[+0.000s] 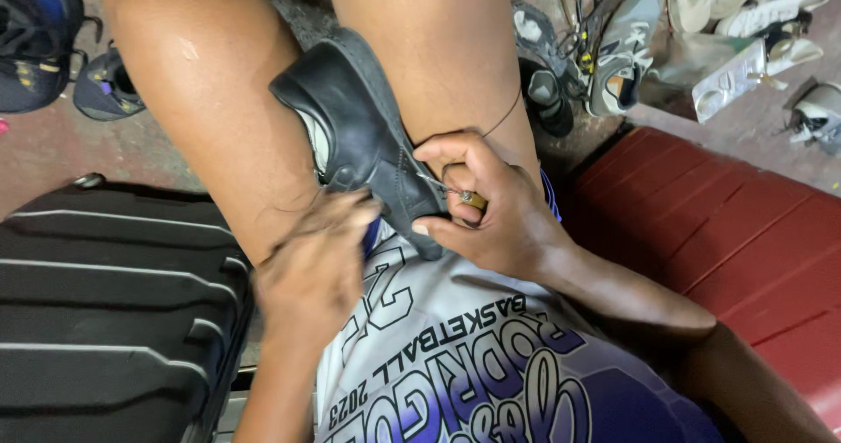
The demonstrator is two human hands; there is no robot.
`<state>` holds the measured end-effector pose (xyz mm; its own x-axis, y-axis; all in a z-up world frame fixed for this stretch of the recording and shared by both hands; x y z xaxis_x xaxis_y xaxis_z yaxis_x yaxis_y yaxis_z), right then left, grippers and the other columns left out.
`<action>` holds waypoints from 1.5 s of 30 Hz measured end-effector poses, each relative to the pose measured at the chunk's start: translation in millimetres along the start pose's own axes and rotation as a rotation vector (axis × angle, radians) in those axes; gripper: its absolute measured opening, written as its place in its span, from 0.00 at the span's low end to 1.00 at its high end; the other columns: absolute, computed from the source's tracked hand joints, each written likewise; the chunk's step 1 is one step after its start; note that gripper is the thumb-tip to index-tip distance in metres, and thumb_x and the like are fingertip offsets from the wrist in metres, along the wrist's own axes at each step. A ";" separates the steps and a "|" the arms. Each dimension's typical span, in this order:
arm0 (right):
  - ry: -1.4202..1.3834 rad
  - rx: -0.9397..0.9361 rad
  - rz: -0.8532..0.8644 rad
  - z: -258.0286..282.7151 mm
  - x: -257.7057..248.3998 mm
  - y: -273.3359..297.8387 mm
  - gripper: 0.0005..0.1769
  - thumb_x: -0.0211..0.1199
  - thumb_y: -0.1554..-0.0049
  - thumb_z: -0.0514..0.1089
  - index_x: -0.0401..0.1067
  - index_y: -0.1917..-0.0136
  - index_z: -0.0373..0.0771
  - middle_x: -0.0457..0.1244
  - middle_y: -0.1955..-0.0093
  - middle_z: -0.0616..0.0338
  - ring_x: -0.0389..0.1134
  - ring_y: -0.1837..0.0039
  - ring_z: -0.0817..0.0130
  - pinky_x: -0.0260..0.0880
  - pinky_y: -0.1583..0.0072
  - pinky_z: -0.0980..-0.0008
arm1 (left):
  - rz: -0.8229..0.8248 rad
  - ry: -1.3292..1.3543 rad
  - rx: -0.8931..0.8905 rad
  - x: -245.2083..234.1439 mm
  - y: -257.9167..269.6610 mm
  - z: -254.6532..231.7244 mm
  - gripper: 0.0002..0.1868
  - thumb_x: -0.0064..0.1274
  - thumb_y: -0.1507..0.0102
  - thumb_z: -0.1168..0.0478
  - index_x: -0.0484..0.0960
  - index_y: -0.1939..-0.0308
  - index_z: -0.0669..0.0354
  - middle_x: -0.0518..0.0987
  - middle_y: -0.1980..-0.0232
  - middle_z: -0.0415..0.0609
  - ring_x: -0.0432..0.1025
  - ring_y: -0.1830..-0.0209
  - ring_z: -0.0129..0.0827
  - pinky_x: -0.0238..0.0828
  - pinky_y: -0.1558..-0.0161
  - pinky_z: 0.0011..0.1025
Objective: The person sits on the floor and sews a black shoe using a needle and thread. They repeatedly push the needle through the shoe's upper and pull the thread to secure the stitching. The person also uses pliers to cut the thread at the end.
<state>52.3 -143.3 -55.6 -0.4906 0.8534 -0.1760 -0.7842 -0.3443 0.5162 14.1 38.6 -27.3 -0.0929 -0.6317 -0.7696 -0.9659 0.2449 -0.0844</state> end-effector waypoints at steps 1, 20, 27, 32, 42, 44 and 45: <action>0.000 0.009 0.005 0.7 -2.4 0.9 0.35 0.74 0.50 0.31 0.62 0.33 0.37 0.50 0.68 0.73 0.48 0.66 0.82 0.51 0.62 0.79 | 0.021 0.006 -0.024 7.4 -6.8 -0.8 0.10 0.53 0.33 0.68 0.83 0.49 0.58 0.82 0.48 0.51 0.79 0.50 0.43 0.76 0.51 0.37; -0.199 -0.161 0.034 -12.0 -37.4 11.6 0.33 0.75 0.46 0.29 0.65 0.31 0.38 0.55 0.64 0.73 0.48 0.63 0.86 0.46 0.58 0.81 | -0.207 0.367 -0.636 -38.6 52.5 83.4 0.11 0.53 0.24 0.64 0.74 0.60 0.63 0.71 0.68 0.45 0.67 0.74 0.26 0.62 0.71 0.26; -0.360 -0.087 -0.075 -27.9 -40.8 23.8 0.35 0.75 0.50 0.27 0.64 0.32 0.36 0.53 0.59 0.74 0.47 0.60 0.87 0.45 0.58 0.84 | -0.487 0.412 -0.870 -78.8 89.8 133.8 0.05 0.53 0.25 0.63 0.77 0.56 0.57 0.75 0.62 0.42 0.69 0.67 0.26 0.65 0.66 0.25; -0.317 -0.075 -0.095 -29.3 -39.2 29.8 0.34 0.74 0.48 0.27 0.64 0.33 0.36 0.55 0.60 0.73 0.48 0.62 0.87 0.45 0.59 0.84 | -0.251 -0.063 -0.436 -76.4 41.8 42.5 0.04 0.54 0.28 0.63 0.83 0.50 0.53 0.81 0.53 0.44 0.76 0.56 0.31 0.73 0.56 0.28; -0.013 -0.077 -0.039 -16.1 -17.8 28.1 0.34 0.75 0.47 0.34 0.64 0.31 0.36 0.49 0.69 0.75 0.47 0.65 0.85 0.51 0.61 0.80 | 0.366 0.375 -0.188 33.7 -48.4 -12.5 0.08 0.59 0.38 0.67 0.81 0.55 0.60 0.79 0.60 0.54 0.75 0.62 0.50 0.71 0.59 0.42; 0.014 -0.003 0.002 -14.3 -16.7 22.0 0.35 0.75 0.49 0.35 0.63 0.31 0.36 0.48 0.71 0.74 0.47 0.68 0.85 0.52 0.62 0.80 | 0.353 0.422 -0.206 34.8 -50.1 -9.3 0.08 0.59 0.38 0.68 0.81 0.55 0.61 0.78 0.62 0.53 0.74 0.63 0.47 0.71 0.59 0.41; 0.044 -0.021 0.004 -9.5 -18.9 21.1 0.36 0.74 0.48 0.37 0.62 0.30 0.36 0.48 0.71 0.73 0.48 0.68 0.84 0.53 0.62 0.80 | 0.336 0.430 -0.204 35.4 -49.4 -9.9 0.07 0.59 0.38 0.68 0.80 0.56 0.61 0.77 0.63 0.52 0.74 0.63 0.46 0.71 0.59 0.41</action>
<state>41.4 -170.4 -49.3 -0.5094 0.8343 -0.2109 -0.7899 -0.3562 0.4992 56.2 -3.1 -44.2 -0.4509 -0.7962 -0.4034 -0.8895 0.3635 0.2769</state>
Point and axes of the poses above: each hand's wrist, its own y-axis away from the middle knuckle, its own x-axis out of the palm, z = x × y, the point moved 7 cm from there along -y, towards the middle knuckle
